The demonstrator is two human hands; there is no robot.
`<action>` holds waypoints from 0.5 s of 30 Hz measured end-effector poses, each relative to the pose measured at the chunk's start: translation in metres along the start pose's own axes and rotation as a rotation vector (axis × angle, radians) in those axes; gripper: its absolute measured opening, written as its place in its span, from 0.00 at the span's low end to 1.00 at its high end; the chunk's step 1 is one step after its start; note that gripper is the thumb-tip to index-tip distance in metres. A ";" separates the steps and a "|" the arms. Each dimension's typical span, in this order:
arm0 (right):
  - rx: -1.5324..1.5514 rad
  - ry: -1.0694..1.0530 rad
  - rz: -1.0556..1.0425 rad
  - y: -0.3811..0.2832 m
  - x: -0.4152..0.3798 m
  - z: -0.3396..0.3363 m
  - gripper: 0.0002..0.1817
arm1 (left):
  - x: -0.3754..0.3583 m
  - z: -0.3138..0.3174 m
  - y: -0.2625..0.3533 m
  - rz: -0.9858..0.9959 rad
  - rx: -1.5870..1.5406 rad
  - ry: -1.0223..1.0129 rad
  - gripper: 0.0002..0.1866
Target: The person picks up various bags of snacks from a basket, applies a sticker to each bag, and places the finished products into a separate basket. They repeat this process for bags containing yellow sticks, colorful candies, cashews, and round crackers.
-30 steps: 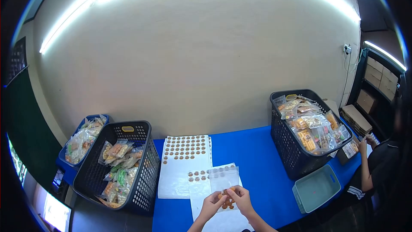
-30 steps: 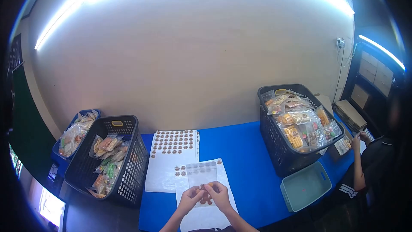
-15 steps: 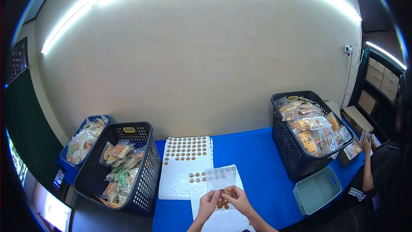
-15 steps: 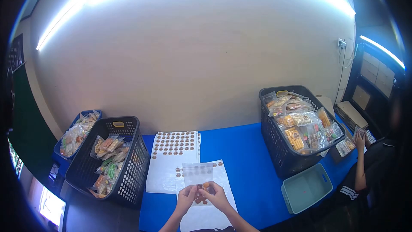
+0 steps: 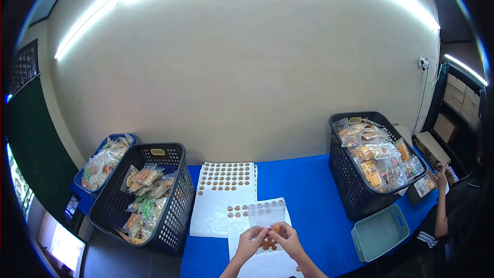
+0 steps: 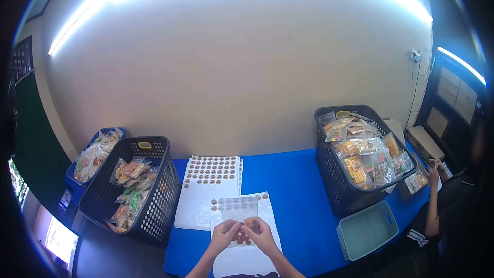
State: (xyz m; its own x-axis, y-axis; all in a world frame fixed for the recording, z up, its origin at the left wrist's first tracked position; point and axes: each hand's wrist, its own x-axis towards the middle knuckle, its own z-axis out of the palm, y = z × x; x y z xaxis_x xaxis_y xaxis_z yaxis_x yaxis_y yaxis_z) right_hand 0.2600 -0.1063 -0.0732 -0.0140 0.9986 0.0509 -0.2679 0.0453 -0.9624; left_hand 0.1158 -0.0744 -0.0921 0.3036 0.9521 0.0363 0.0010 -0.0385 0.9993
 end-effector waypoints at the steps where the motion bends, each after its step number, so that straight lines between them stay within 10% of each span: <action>1: 0.005 0.017 -0.011 -0.002 0.000 0.000 0.11 | -0.001 0.002 -0.005 -0.002 -0.043 -0.001 0.11; 15: 0.065 0.074 0.020 0.000 -0.007 -0.009 0.08 | -0.006 0.011 0.016 0.048 -0.014 -0.001 0.12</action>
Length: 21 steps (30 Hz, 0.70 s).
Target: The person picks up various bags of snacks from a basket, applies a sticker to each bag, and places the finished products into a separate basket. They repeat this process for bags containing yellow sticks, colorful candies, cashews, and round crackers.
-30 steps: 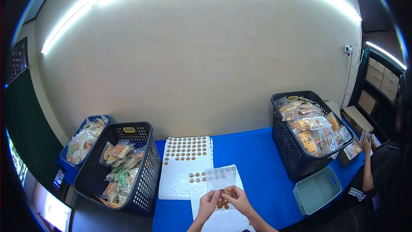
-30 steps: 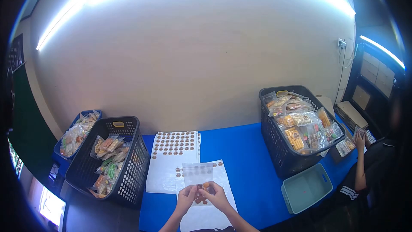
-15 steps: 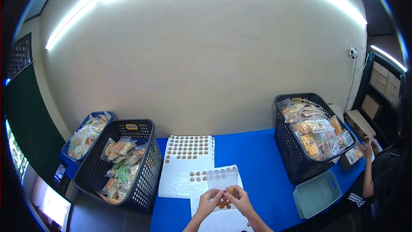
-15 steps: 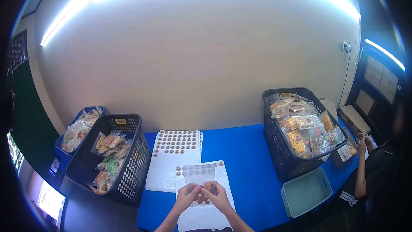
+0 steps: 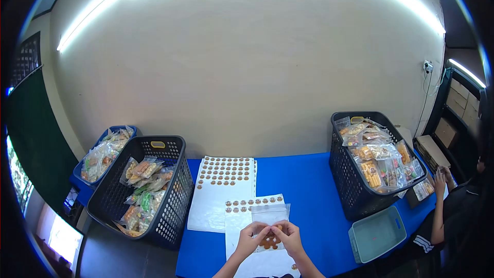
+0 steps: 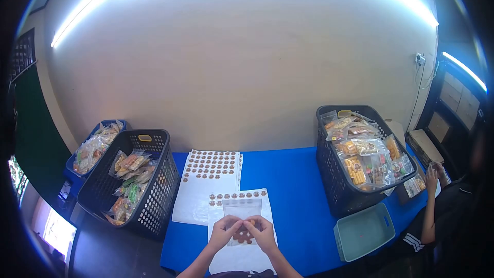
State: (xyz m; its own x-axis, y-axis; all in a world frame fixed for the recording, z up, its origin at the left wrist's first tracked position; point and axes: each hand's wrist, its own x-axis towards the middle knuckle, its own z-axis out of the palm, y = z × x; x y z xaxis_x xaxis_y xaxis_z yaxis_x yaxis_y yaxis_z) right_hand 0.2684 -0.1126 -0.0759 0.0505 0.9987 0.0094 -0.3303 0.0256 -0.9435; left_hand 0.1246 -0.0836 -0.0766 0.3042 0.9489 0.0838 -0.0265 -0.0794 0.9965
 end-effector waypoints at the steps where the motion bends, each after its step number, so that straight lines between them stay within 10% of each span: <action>1: 0.004 0.011 0.013 -0.003 0.000 0.002 0.08 | 0.000 0.001 0.000 -0.012 -0.019 -0.005 0.12; 21: -0.007 -0.248 0.040 0.009 0.000 0.006 0.16 | 0.024 -0.039 0.034 0.076 -0.226 0.085 0.07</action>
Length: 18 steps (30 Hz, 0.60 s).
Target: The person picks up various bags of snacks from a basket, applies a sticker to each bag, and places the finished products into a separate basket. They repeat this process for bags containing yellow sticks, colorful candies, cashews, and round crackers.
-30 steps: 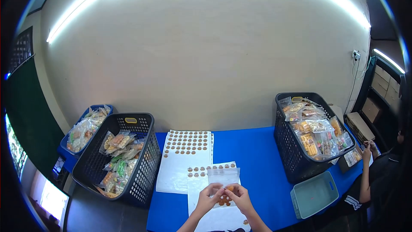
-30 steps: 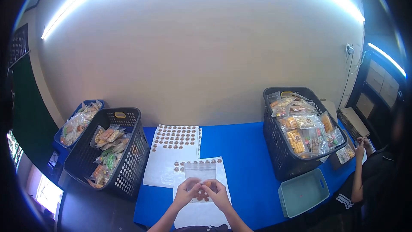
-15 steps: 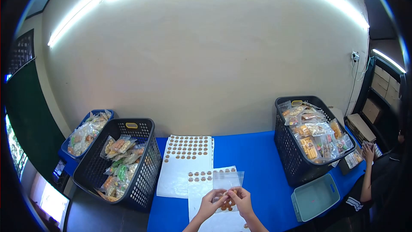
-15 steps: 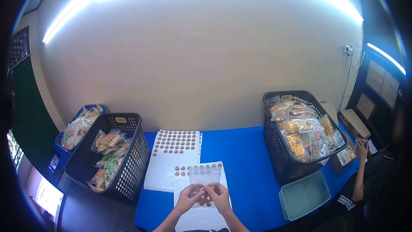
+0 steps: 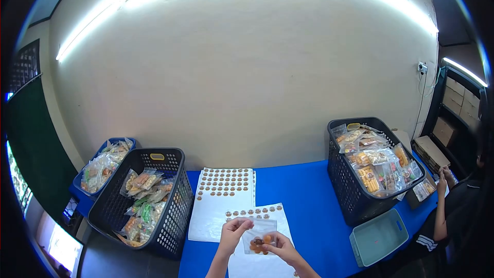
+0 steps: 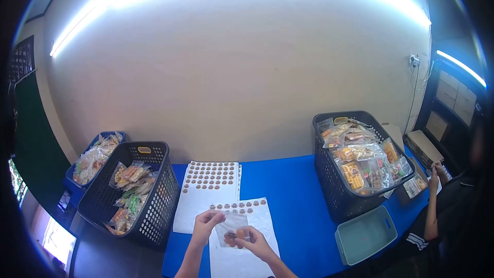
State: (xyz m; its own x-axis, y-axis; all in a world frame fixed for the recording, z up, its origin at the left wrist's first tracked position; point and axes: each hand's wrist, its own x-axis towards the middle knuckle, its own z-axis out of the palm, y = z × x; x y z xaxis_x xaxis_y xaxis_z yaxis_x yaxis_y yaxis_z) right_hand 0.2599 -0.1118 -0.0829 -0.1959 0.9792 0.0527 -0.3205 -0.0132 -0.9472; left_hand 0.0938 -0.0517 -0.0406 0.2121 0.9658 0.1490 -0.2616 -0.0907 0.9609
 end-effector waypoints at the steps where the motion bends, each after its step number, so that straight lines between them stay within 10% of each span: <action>1: 0.010 -0.027 0.019 -0.002 0.002 -0.005 0.20 | -0.002 0.001 -0.001 -0.011 0.060 0.004 0.07; 18: -0.220 0.317 -0.429 -0.005 0.024 0.057 0.03 | 0.008 -0.002 0.001 0.429 0.598 0.255 0.12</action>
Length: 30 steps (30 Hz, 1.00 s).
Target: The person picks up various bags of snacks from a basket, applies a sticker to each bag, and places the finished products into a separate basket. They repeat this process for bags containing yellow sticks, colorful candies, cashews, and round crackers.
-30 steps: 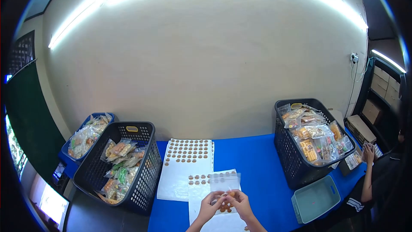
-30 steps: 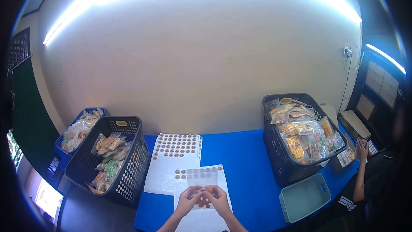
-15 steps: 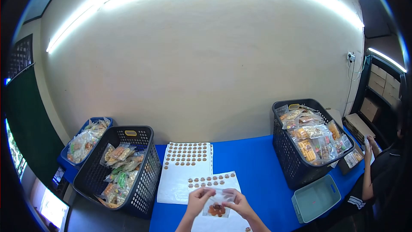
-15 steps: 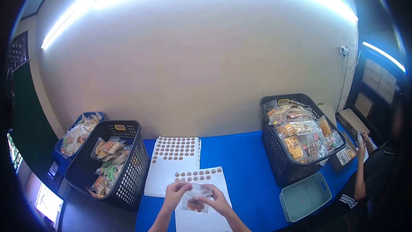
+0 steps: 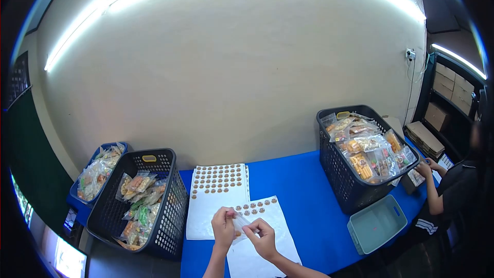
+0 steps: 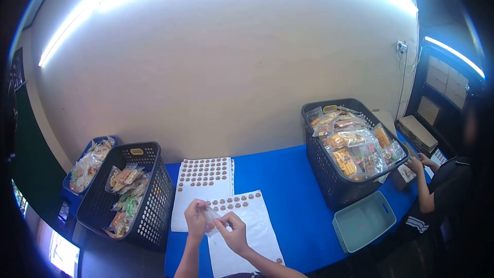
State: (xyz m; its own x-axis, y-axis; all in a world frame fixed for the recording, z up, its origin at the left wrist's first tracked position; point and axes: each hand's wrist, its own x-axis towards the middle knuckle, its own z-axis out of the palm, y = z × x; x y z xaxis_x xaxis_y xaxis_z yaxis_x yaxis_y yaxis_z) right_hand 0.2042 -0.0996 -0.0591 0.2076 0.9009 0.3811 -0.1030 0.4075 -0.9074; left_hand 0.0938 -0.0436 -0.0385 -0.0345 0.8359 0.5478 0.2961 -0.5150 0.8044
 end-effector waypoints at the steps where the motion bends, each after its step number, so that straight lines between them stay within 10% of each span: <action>1: -0.005 -0.018 -0.018 -0.003 0.000 0.003 0.03 | 0.001 -0.003 0.001 0.010 0.023 0.029 0.13; 18: 0.135 0.076 0.087 -0.005 -0.024 -0.031 0.05 | -0.014 0.020 0.017 -0.058 -0.080 -0.108 0.14; 24: 0.139 0.251 0.189 0.010 -0.016 -0.061 0.06 | -0.053 0.042 0.018 0.098 0.170 -0.314 0.39; 30: -0.521 -0.126 -0.055 -0.005 -0.012 -0.052 0.11 | -0.046 0.040 0.010 -0.160 -0.253 -0.382 0.24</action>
State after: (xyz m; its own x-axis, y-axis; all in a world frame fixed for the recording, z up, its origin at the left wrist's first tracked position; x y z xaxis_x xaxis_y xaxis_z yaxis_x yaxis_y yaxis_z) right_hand 0.2525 -0.1197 -0.0682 0.0776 0.9044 0.4197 0.4076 0.3554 -0.8412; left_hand 0.1360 -0.0791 -0.0649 0.3065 0.8941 0.3267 0.0731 -0.3643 0.9284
